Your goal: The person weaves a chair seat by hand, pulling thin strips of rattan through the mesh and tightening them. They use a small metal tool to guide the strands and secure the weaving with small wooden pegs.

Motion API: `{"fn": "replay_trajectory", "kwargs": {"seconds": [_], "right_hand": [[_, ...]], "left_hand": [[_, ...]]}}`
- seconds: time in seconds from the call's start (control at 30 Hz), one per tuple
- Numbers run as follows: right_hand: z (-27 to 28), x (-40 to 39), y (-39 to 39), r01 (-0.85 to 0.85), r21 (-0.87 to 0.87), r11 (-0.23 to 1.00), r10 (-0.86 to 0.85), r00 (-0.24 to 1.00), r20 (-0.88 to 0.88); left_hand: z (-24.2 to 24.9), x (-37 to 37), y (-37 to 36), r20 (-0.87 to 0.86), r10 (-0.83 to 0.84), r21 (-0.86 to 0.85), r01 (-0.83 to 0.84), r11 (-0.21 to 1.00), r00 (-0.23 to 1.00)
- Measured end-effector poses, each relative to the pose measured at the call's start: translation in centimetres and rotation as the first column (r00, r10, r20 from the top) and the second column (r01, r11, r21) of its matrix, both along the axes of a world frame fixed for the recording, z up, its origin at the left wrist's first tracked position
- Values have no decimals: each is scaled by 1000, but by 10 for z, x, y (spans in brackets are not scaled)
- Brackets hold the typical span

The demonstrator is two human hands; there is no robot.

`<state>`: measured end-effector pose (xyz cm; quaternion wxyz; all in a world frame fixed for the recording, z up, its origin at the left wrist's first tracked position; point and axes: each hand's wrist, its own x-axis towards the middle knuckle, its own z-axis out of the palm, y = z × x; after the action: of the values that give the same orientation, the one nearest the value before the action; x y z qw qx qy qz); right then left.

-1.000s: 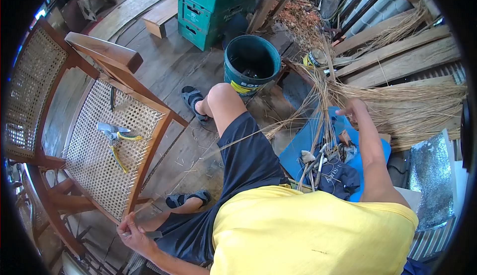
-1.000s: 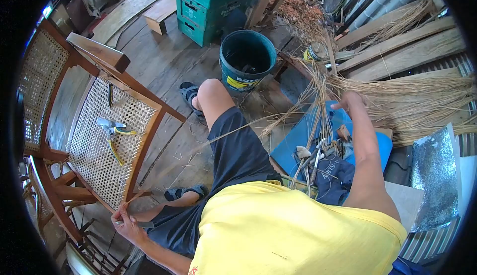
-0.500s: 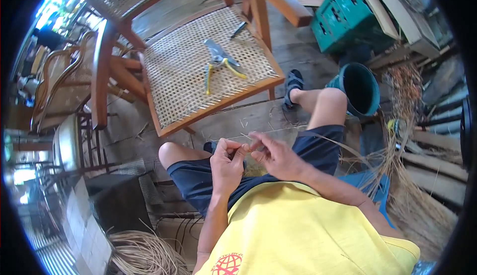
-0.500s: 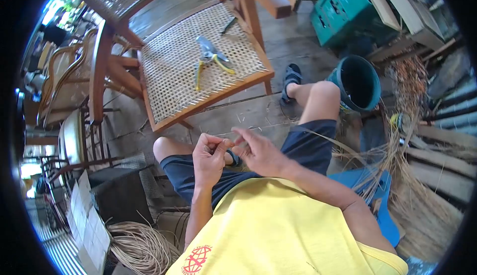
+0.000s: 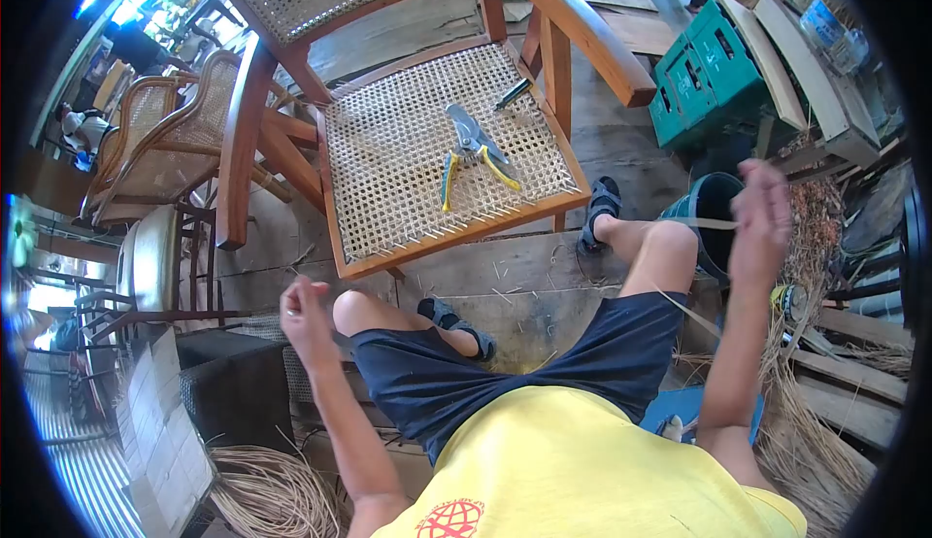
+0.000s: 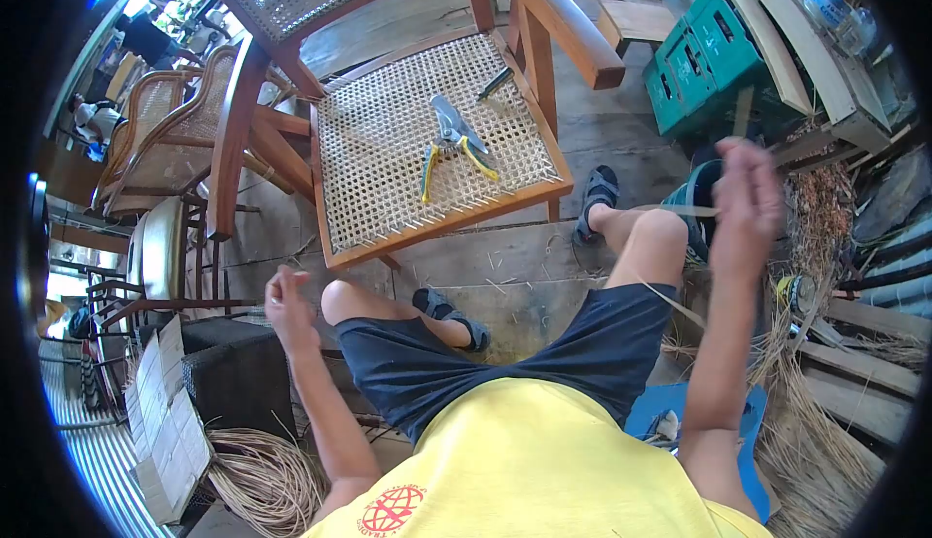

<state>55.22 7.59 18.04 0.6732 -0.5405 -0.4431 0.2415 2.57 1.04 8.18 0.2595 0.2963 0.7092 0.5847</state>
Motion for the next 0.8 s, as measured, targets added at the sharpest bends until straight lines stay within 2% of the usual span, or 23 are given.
{"fn": "replay_trajectory", "kwargs": {"seconds": [0.03,0.07,0.13,0.17,0.23,0.27,0.33,0.37,0.43,0.47,0.5,0.53,0.57,0.6,0.63,0.7,0.77,0.8], "right_hand": [[13,12,10,54,101,993,-57,998,27],[24,10,21,51,101,994,-53,998,24],[40,-4,46,58,149,987,-92,968,233],[37,-13,63,-12,164,986,-42,946,323],[27,-37,95,-86,110,990,29,895,446],[18,-47,113,-148,113,982,70,855,513],[17,-70,133,-84,-97,992,126,774,621],[18,-71,141,-98,-98,990,138,774,618],[23,-79,157,-39,-73,997,81,667,741],[23,-82,165,-16,-21,1000,26,620,784],[21,-83,173,-33,-23,999,39,623,781],[20,-83,183,-8,-21,1000,22,529,848],[19,-83,193,17,-13,1000,4,429,903],[23,-82,202,-17,-37,999,41,380,924],[25,-81,212,-29,-46,998,54,386,921],[23,-79,237,-83,-80,993,104,348,932],[14,-78,257,-98,-46,994,77,349,934],[11,-77,264,-113,-7,994,45,341,939]], "left_hand": [[3,-17,9,57,76,-35,-74,997,995],[-1,-32,20,54,80,-35,-78,996,995],[-23,-53,52,26,22,-186,-16,982,999],[-32,-56,67,23,20,-187,-16,982,1000],[-49,-59,93,86,-75,-340,100,935,994],[-62,-64,106,81,-68,-342,92,935,994],[-73,-71,129,121,-110,-480,156,863,986],[-71,-74,139,118,-97,-482,142,864,988],[-63,-80,153,-104,-238,-604,129,787,966],[-65,-84,157,-108,-221,-609,111,785,969],[-69,-86,162,-297,-296,-631,46,775,908],[-72,-91,164,-469,-366,-638,-21,770,804],[-76,-94,163,-475,-353,-635,-36,771,806],[-67,-75,156,-516,-376,-572,18,820,770],[-58,-53,147,-556,-398,-510,79,857,730],[-46,-9,125,-479,-510,-496,259,829,714],[-69,13,107,-583,-564,-435,361,825,585],[-74,22,101,-580,-563,-439,357,825,588]]}}
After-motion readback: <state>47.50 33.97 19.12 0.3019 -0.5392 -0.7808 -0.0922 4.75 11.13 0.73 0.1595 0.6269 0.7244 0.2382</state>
